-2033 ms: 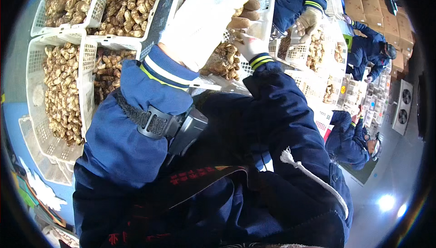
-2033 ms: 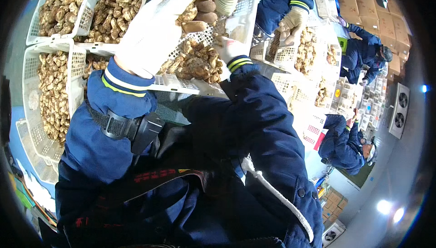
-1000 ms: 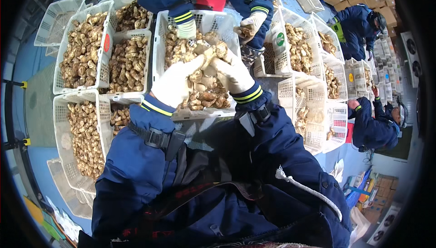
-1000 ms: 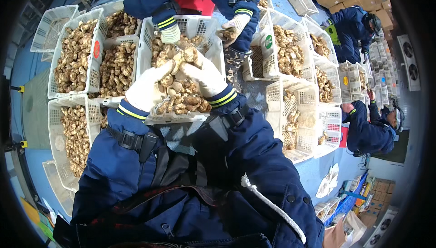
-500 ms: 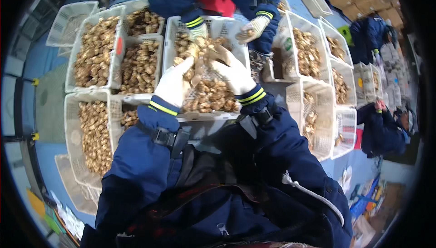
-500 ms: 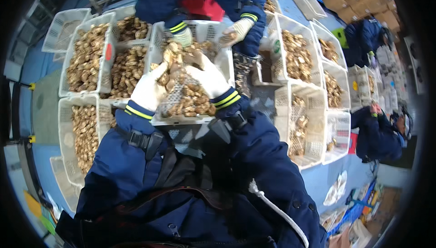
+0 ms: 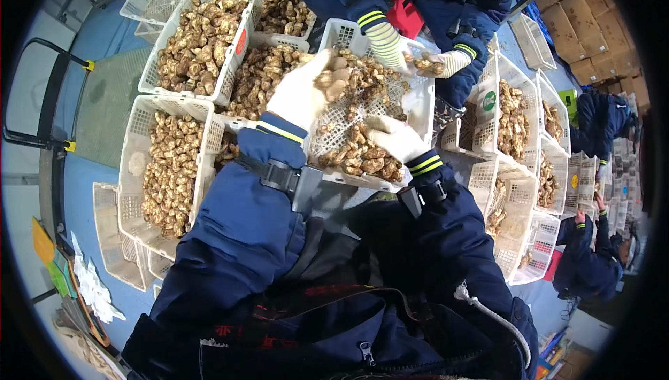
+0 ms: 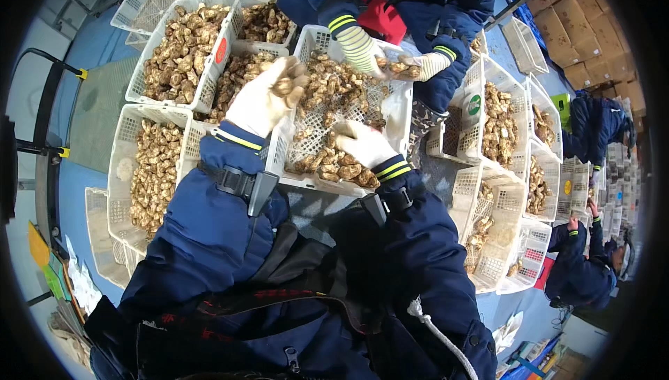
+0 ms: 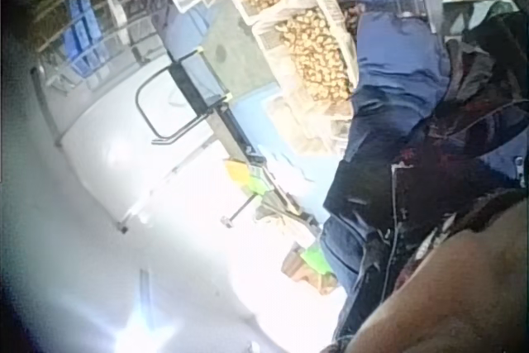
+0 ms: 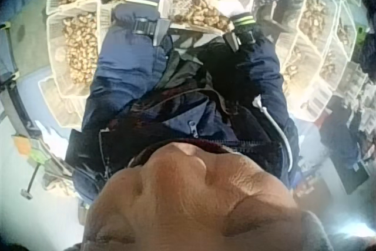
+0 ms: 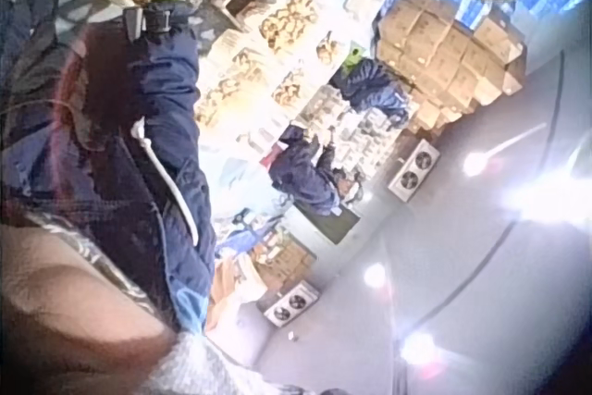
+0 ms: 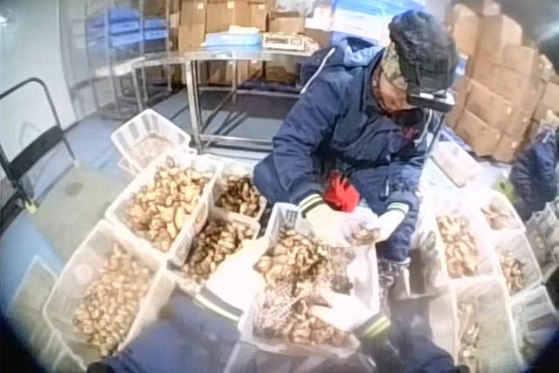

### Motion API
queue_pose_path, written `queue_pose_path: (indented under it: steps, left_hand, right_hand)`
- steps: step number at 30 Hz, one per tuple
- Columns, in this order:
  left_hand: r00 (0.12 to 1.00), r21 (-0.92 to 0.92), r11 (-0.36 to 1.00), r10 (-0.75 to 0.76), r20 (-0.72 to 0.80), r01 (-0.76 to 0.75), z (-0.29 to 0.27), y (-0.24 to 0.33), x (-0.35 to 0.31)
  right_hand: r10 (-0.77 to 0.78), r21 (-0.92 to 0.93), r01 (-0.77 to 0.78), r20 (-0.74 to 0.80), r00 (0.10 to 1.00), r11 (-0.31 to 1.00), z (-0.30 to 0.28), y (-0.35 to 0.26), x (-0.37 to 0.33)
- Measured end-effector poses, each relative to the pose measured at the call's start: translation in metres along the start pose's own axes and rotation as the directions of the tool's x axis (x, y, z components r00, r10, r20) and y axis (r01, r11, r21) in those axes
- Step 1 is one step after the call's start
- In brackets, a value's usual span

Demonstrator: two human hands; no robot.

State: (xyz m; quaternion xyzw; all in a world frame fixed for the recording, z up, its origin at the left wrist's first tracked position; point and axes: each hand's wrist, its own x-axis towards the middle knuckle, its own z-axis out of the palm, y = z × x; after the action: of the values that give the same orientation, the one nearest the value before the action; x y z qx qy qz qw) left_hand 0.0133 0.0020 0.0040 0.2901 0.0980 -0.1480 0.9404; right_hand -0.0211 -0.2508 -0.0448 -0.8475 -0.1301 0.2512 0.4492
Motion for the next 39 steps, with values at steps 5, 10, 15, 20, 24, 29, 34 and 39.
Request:
queue_pose_path:
  steps: [5, 10, 15, 20, 24, 29, 34, 39]
  left_hand:
    - [0.997, 0.023, 1.000, -0.001, 0.071, -0.001, 0.024, 0.000, 0.010]
    - [0.960, 0.112, 0.981, -0.177, 0.216, 0.156, -0.037, 0.006, -0.081]
    - [0.977, 0.095, 0.983, -0.168, 0.130, 0.156, -0.070, 0.028, -0.159]
    - [0.975, 0.059, 0.983, -0.179, 0.129, 0.173, -0.089, 0.011, -0.141]
    - [0.979, 0.077, 0.984, -0.169, 0.117, 0.161, -0.077, 0.018, -0.148]
    - [0.972, 0.085, 0.982, -0.181, 0.151, 0.169, -0.073, 0.019, -0.140]
    - [0.968, 0.104, 0.981, -0.178, 0.175, 0.162, -0.064, 0.020, -0.138]
    - [0.952, 0.102, 0.989, -0.133, 0.277, 0.109, -0.037, 0.020, -0.100]
  right_hand:
    - [0.381, -0.767, -0.220, 0.034, 0.924, 0.603, -0.001, 0.087, -0.006]
    - [0.241, -0.870, -0.071, 0.057, 0.969, 0.488, 0.008, 0.114, -0.004]
    - [0.345, -0.812, -0.171, 0.040, 0.938, 0.558, 0.029, 0.100, 0.032]
    - [0.137, -0.623, -0.324, -0.329, 0.934, 0.712, -0.003, 0.098, 0.031]
    - [0.229, -0.716, -0.128, 0.047, 0.972, 0.687, 0.006, 0.096, 0.031]
    - [0.363, -0.854, -0.092, 0.119, 0.924, 0.512, 0.028, 0.106, 0.042]
    - [0.442, -0.892, -0.152, 0.058, 0.895, 0.426, 0.030, 0.087, 0.045]
    - [0.389, -0.842, -0.186, 0.030, 0.921, 0.506, 0.022, 0.106, 0.037]
